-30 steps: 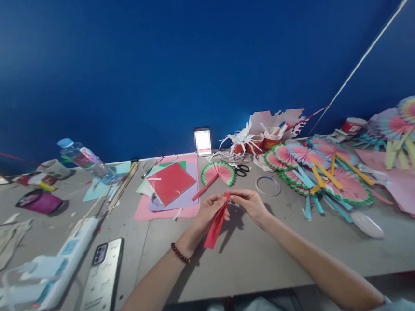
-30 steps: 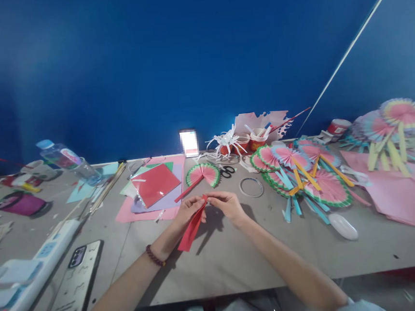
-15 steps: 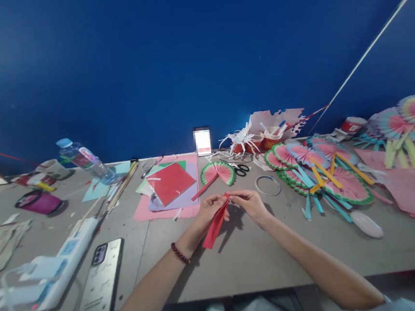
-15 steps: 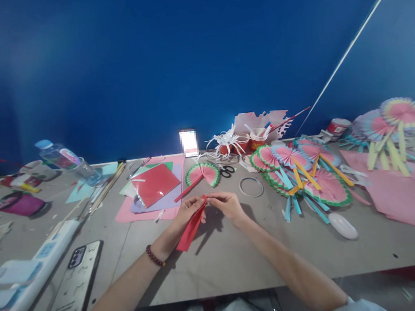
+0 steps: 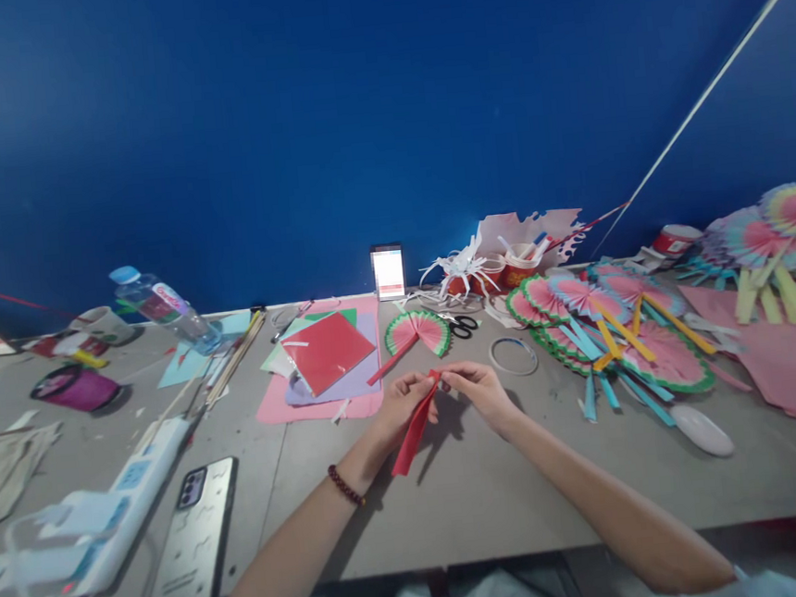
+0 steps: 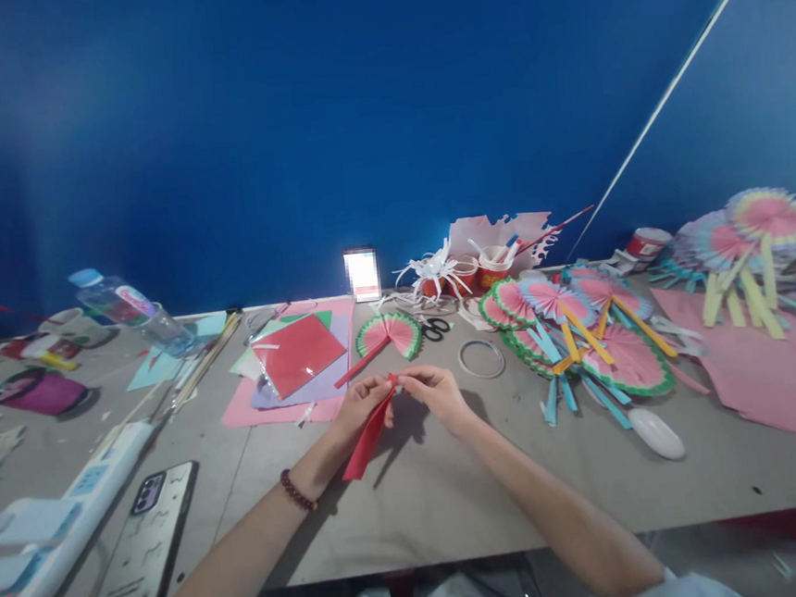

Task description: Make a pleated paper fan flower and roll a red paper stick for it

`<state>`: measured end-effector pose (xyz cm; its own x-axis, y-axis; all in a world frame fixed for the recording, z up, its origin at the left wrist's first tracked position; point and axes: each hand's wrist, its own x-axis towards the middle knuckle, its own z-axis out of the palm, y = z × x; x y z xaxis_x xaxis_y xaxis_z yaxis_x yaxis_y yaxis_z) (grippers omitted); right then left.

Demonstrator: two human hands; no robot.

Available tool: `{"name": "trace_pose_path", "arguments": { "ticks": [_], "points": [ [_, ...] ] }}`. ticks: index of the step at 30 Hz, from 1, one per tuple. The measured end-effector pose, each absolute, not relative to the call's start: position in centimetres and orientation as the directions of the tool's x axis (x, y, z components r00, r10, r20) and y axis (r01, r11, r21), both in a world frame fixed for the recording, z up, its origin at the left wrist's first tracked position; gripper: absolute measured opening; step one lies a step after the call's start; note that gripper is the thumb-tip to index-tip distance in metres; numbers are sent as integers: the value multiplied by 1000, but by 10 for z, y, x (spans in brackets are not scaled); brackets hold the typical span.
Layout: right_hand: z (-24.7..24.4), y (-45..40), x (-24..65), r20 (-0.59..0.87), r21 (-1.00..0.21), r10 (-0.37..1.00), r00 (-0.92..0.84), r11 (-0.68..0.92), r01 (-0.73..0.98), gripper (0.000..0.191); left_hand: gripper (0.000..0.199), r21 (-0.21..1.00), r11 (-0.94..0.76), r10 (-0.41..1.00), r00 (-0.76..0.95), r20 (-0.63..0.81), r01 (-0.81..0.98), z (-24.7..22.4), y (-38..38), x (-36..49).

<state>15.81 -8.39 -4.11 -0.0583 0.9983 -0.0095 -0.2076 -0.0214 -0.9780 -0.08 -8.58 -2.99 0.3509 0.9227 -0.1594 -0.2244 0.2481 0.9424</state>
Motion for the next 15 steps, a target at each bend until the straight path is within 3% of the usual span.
{"name": "trace_pose_path", "arguments": {
  "ticks": [4,8,15],
  "points": [
    [-35,-86,158,-47,-974,994,-102,-69,-217,42,50,952,241,926,340,-167,-190,-31,-86,-1],
    [-38,-87,161,-70,-991,987,-145,-85,-104,40,53,961,238,927,327,-183,-139,-34,-88,1],
    [-40,-85,162,-15,-1000,999,-40,-16,-25,38,56,945,296,912,337,-235,-141,-34,-87,3]
  ]
}}
